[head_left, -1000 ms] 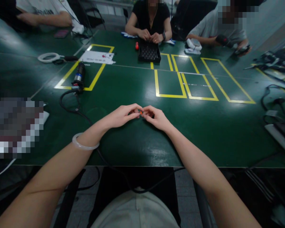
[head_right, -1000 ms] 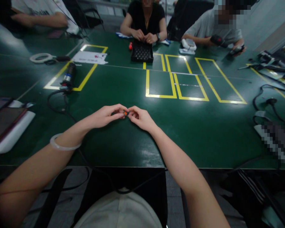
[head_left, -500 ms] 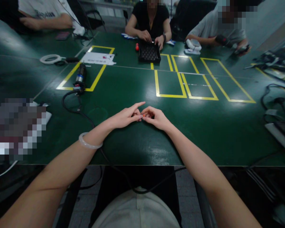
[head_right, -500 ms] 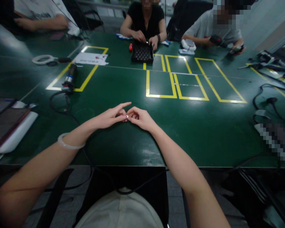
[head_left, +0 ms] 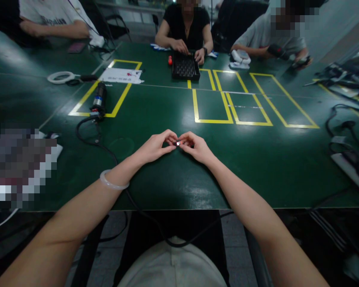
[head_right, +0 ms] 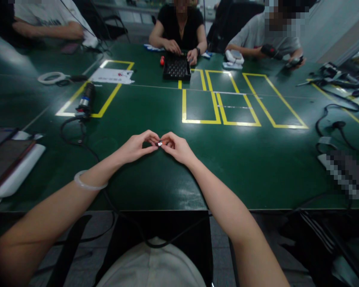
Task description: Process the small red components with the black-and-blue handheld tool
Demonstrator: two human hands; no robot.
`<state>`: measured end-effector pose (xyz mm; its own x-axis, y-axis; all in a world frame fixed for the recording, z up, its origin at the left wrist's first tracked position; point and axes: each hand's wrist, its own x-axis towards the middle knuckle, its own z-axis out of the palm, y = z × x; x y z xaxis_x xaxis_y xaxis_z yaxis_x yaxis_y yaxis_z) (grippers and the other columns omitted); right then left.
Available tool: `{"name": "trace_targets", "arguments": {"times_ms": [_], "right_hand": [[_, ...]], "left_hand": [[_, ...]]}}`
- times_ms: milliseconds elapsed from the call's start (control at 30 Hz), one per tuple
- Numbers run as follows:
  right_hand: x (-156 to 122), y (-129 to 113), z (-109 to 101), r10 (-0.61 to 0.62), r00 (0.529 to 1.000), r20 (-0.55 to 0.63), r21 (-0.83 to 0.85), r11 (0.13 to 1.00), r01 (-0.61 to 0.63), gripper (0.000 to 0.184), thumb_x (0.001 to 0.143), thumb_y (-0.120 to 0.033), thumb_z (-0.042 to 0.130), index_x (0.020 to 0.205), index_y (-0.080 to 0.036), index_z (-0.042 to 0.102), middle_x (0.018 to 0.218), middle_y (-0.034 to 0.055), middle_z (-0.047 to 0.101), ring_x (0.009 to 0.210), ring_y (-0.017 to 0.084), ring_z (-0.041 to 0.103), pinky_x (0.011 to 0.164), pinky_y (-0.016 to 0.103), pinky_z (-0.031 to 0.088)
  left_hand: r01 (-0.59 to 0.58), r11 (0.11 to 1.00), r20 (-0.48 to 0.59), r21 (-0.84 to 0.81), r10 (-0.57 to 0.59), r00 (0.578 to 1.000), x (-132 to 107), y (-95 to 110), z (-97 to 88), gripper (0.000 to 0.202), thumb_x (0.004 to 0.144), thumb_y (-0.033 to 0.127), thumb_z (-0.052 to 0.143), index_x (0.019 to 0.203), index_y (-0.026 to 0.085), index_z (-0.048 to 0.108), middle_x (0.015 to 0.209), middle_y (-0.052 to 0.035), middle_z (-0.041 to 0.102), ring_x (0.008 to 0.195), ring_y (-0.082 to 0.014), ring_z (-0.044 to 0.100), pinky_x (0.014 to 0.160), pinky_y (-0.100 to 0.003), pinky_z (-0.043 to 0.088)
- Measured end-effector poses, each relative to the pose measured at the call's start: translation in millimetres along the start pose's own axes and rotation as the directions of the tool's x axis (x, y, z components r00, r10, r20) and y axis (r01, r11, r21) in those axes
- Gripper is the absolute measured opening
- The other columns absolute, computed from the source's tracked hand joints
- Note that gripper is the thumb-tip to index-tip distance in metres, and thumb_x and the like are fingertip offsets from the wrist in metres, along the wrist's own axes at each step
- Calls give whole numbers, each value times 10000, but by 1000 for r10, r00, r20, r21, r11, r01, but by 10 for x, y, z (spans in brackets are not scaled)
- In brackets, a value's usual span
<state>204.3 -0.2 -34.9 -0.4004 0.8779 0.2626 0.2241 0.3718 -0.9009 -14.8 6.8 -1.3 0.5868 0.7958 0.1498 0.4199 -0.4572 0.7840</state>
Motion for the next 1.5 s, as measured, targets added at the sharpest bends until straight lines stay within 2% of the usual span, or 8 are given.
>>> {"name": "trace_targets", "arguments": {"times_ms": [400, 567, 767, 900, 1233, 1333, 1400, 1500], "right_hand": [[12, 51, 12, 44, 999, 33, 138, 989, -48, 281, 838, -332, 694, 1069, -196, 608, 852, 2, 694, 678, 108, 587, 646, 246, 472], [17, 45, 18, 68, 997, 38, 151, 986, -73, 199, 846, -322, 681, 981, -185, 632, 853, 13, 701, 701, 113, 597, 662, 252, 469], [48, 83, -8, 105, 993, 55, 253, 960, -116, 201, 859, -330, 650, 982, -172, 630, 830, 24, 708, 715, 126, 638, 704, 277, 513], [49, 86, -1, 108, 993, 56, 255, 960, -119, 227, 862, -351, 658, 1000, -175, 616, 802, 13, 697, 687, 122, 628, 677, 269, 508], [36, 68, 9, 103, 994, 43, 221, 969, -110, 260, 808, -355, 728, 969, -191, 607, 798, -9, 655, 666, 106, 571, 633, 249, 464], [36, 65, -4, 114, 993, 38, 218, 969, -120, 265, 805, -358, 727, 972, -185, 614, 799, -8, 650, 660, 103, 563, 635, 252, 464], [37, 68, -12, 123, 992, 34, 220, 967, -127, 277, 802, -359, 727, 985, -185, 614, 797, -9, 647, 652, 102, 557, 637, 254, 465], [38, 77, -16, 130, 991, 30, 220, 966, -134, 286, 796, -361, 729, 991, -189, 609, 799, -9, 645, 650, 102, 554, 641, 256, 469]], "left_hand": [[8, 970, -39, 245, 2, 999, -17, 65, 0, 272, 988, 421, 543, 1083, 181, 628, 1017, -56, 714, 951, -213, 685, 837, -305, 491], [13, 972, -39, 235, -4, 999, -15, 53, -2, 280, 993, 436, 541, 1035, 175, 633, 986, -53, 713, 926, -205, 683, 815, -298, 488], [-36, 986, -39, 161, 43, 998, -12, 28, 29, 322, 936, 355, 635, 1203, 183, 579, 1070, -52, 709, 940, -186, 690, 864, -296, 510], [-68, 979, -37, 190, 76, 996, -12, 35, 31, 206, 968, 321, 582, 1112, 177, 614, 1049, -52, 712, 946, -184, 685, 872, -300, 505], [-26, 976, -28, 215, 33, 999, -11, 53, 5, 263, 972, 410, 559, 1075, 177, 629, 1038, -62, 716, 946, -203, 685, 856, -317, 512], [-8, 960, -76, 280, 31, 997, -1, 35, -114, 305, 990, 443, 521, 1082, 181, 647, 1048, -63, 717, 963, -215, 676, 860, -327, 500], [42, 936, -188, 348, 25, 982, -8, -40, -293, 320, 992, 440, 512, 1099, 174, 654, 1058, -68, 709, 971, -222, 664, 856, -334, 492], [208, 866, -430, 456, 10, 903, -76, -306, -690, 338, 994, 393, 502, 1175, 142, 637, 1151, -87, 666, 1063, -231, 623, 939, -364, 466]]}}
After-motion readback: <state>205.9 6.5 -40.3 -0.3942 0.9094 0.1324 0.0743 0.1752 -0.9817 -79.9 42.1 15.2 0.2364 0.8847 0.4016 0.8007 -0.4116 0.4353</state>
